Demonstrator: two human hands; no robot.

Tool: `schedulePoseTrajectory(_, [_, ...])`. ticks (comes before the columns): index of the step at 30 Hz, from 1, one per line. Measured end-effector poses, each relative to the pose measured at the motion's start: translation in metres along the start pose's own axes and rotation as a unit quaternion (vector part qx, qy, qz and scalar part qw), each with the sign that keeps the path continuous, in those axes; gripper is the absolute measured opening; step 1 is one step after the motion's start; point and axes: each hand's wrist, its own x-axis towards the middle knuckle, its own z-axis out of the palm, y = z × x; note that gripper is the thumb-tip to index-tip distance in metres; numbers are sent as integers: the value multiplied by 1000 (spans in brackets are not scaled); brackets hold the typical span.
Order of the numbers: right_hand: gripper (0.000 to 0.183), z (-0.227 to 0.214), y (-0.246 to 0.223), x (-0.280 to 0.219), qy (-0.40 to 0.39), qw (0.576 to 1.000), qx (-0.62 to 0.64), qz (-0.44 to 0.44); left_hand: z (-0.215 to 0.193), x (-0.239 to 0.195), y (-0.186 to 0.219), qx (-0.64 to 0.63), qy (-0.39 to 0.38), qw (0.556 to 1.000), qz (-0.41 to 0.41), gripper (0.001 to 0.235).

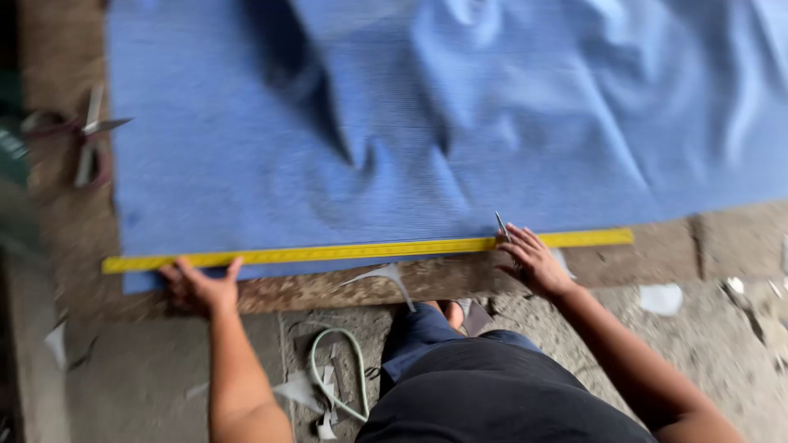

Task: Measuring, marking, and cutting blue fabric on a workbench using a ruler and scissors

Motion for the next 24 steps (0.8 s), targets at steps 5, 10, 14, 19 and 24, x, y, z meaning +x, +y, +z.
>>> schedulePoseTrajectory(5, [37,31,3,21,-14,998,63,17,30,43,-33,-5,102,992,76,114])
schedulePoseTrajectory(10, [21,-21,6,83,143,989,10,42,54,179,-45,-6,153,988,-10,55])
schedulePoseTrajectory(14, [37,-35,55,123,218,975,11,45,63,284,-71,17,24,997,-69,56])
schedulePoseTrajectory(19, [32,-78,60,129,338,934,-38,112,80,340,-46,60,-33,998,2,40])
schedulePoseTrajectory(24, [32,-109,60,103,385,902,-82,177,99,340,-59,154,-27,988,-15,49])
